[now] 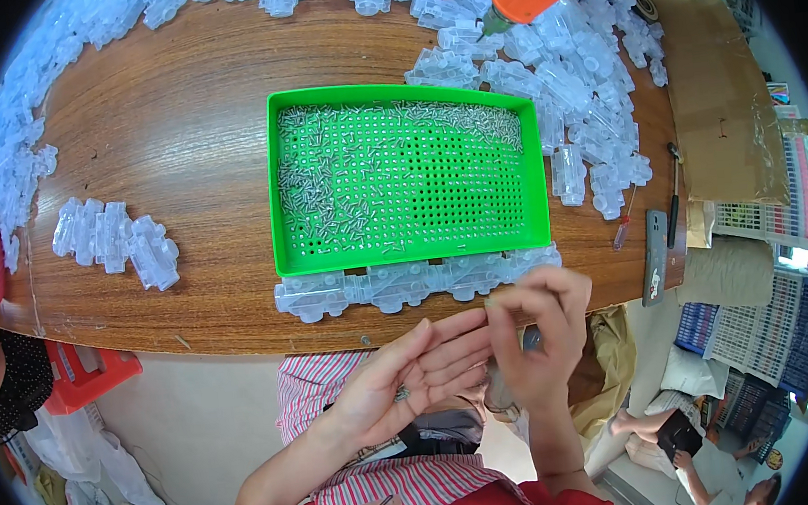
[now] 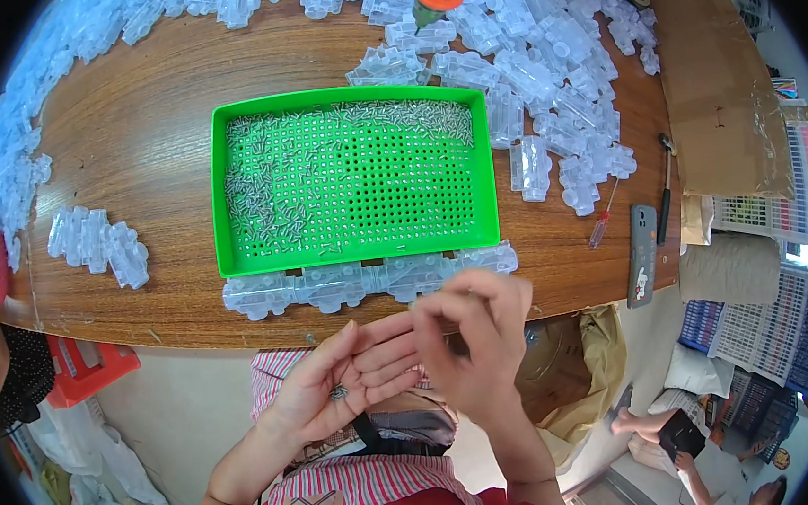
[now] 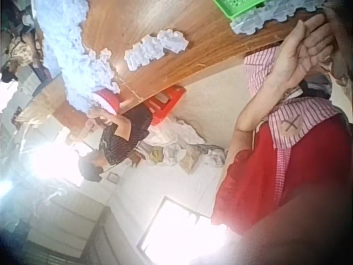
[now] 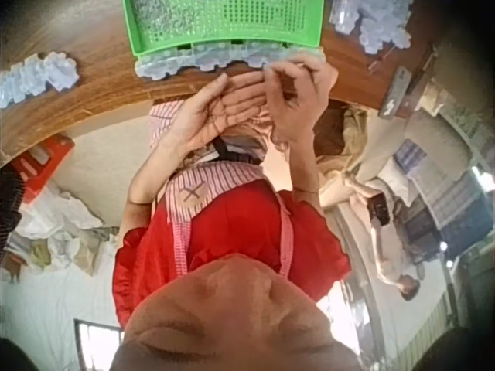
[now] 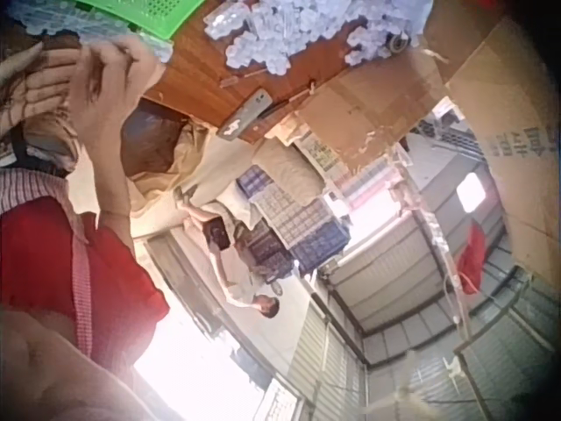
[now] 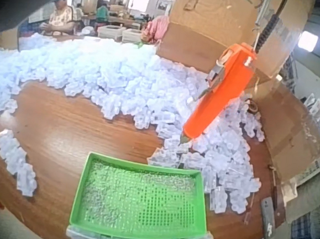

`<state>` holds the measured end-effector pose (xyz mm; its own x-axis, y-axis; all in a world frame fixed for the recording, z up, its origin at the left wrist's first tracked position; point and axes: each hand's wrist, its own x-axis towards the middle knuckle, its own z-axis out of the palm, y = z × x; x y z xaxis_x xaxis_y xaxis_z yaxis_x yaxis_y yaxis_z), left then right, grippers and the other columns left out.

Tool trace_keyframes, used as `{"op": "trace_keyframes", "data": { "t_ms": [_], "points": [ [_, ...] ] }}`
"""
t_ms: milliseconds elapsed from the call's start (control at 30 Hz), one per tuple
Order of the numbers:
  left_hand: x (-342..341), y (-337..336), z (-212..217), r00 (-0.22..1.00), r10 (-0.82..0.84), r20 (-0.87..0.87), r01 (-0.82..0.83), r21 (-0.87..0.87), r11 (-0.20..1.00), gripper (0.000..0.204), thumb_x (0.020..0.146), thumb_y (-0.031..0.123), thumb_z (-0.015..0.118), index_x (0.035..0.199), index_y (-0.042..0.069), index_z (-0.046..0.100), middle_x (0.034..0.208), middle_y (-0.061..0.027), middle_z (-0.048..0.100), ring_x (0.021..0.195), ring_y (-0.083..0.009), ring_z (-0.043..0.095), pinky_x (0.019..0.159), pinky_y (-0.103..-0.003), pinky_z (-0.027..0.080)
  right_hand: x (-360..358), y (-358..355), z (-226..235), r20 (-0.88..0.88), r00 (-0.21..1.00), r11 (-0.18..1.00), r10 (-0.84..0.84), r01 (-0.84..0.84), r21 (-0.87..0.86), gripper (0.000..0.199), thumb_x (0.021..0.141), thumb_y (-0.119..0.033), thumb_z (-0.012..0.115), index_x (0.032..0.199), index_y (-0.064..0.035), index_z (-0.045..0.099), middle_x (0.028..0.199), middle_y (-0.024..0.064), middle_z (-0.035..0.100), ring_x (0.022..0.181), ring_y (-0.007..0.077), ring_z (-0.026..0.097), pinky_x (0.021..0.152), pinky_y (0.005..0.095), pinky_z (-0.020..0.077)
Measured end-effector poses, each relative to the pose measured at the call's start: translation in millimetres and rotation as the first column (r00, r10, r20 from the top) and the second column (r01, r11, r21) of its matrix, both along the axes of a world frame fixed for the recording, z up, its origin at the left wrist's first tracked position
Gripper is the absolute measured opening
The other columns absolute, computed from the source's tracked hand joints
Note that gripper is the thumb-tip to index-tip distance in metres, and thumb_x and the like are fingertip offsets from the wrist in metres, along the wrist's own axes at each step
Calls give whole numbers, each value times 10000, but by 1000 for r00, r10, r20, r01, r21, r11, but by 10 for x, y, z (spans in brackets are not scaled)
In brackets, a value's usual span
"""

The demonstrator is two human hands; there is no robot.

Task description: The person picks up screws from a tray by hand, inserts them into clear plastic components, and then applies adhesive to the components using a glue gun.

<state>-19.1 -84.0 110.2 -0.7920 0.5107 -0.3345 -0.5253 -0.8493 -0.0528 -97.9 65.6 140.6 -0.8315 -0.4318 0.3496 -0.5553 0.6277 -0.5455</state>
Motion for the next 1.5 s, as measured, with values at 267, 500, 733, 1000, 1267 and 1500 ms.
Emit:
{"op": "trace_keyframes", "data": {
  "t_ms": [267, 500, 733, 1000, 1267, 1500],
  "points": [
    [134, -57, -51, 996, 64, 70, -65, 22, 998, 541, 1002, 336, 291, 1412, -11, 228, 1419, -208, 331, 1328, -271, 330, 1117, -387, 265, -123, -57, -153, -46, 986, 967, 161, -148, 207, 202, 734, -105, 697, 922, -131, 628, 998, 21, 541, 918, 233, 482, 786, 364, 338],
    [171, -113, -60, 990, 105, 94, -106, 2, 994, 536, 1000, 339, 296, 1410, -1, 246, 1417, -201, 340, 1331, -270, 326, 1121, -396, 250, -129, -78, -157, -93, 975, 949, 203, -172, 265, 207, 745, -103, 681, 941, -135, 621, 1010, 18, 543, 920, 231, 489, 790, 373, 341],
    [163, -147, -42, 986, 131, 107, -136, 37, 990, 536, 997, 340, 308, 1408, -1, 261, 1418, -195, 344, 1335, -269, 319, 1121, -391, 245, -165, -79, -108, -53, 974, 948, 221, -202, 248, 211, 736, -90, 687, 938, -125, 639, 984, 24, 551, 885, 226, 496, 769, 366, 349],
    [-125, -119, 16, 988, 143, 60, -152, 192, 970, 633, 973, 462, 269, 1427, 22, 234, 1461, -157, 288, 1345, -268, 304, 1123, -404, 219, 123, -85, 195, 51, 997, 998, 64, -64, -13, 227, 651, -59, 736, 862, -119, 677, 939, 35, 557, 817, 184, 503, 670, 299, 376],
    [-249, 28, 8, 993, 116, -32, -97, 362, 927, 707, 944, 572, 231, 1445, 74, 228, 1491, -90, 255, 1383, -193, 205, 1117, -354, 188, 266, -87, 264, 46, 949, 916, 312, -313, 252, 297, 638, -114, 714, 934, -117, 692, 988, -3, 555, 875, 159, 499, 767, 322, 319],
    [-305, 40, 28, 987, 161, -15, -149, 303, 941, 705, 961, 531, 194, 1438, 11, 192, 1491, -148, 223, 1388, -241, 188, 1139, -372, 128, 270, -148, 289, 1, 930, 862, 369, -342, 374, 297, 654, -135, 683, 949, -103, 680, 1041, -11, 551, 899, 148, 506, 762, 323, 316]
  ]
}}
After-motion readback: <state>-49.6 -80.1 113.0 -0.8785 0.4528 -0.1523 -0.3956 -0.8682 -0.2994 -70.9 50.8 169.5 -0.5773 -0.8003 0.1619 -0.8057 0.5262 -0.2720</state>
